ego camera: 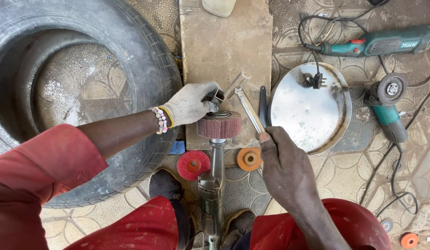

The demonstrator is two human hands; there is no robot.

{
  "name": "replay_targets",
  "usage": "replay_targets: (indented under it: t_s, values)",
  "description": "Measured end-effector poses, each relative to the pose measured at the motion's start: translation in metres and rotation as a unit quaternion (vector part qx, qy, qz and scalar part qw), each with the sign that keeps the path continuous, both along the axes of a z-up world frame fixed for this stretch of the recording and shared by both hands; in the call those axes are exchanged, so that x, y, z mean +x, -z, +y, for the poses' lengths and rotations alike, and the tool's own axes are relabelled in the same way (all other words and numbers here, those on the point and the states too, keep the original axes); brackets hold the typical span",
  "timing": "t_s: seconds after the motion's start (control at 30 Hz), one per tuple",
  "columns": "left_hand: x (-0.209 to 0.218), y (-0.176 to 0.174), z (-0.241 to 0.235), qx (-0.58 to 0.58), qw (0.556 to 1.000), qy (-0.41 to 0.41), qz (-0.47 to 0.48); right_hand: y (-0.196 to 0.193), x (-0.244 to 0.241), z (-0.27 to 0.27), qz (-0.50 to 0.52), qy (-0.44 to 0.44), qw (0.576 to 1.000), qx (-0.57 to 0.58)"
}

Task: Shaping a small square metal tube using a hammer, measuring with a caliper, and grinding it against a rotating wheel.

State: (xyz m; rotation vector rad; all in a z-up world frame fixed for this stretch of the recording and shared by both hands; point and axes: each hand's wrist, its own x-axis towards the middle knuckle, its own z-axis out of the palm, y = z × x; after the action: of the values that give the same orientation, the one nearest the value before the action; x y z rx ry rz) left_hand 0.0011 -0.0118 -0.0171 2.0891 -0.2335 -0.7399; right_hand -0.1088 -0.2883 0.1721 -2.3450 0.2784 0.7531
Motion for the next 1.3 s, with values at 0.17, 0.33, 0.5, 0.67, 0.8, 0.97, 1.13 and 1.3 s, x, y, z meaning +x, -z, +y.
replay_targets:
  t_s: [0.17,0.33,0.5,0.67,0.8,0.97,1.13,1.3]
  values:
    - [0.0,0.002,-0.001,-0.009,1.0,0.0,0.005,-0.015,-0.007,-0.014,0.01,0.016,1.0,-0.02]
    - [0.004,0.006,0.0,-0.005,1.0,0.002,0.014,-0.013,-0.017,-0.002,0.149,0.154,0.976,-0.039]
    - [0.006,0.006,0.002,0.008,1.0,0.008,0.024,0.018,-0.027,0.015,0.051,0.16,0.985,0.026]
    - [0.007,0.003,0.003,0.005,1.0,-0.005,0.021,0.04,-0.033,0.017,-0.005,0.118,0.992,0.046]
    - [0.007,0.011,0.001,-0.035,0.998,-0.018,0.039,0.069,-0.04,0.013,0.008,0.07,0.997,0.029]
    - [0.008,0.004,0.0,-0.006,0.998,-0.024,0.055,0.065,-0.037,0.016,-0.075,0.051,0.995,0.04]
    - [0.008,0.01,0.0,0.028,0.999,-0.016,0.02,0.077,-0.033,0.017,-0.002,0.006,1.0,0.007]
    - [0.009,0.007,0.0,0.032,0.999,-0.011,0.018,0.062,-0.035,0.018,-0.052,0.028,0.998,0.012]
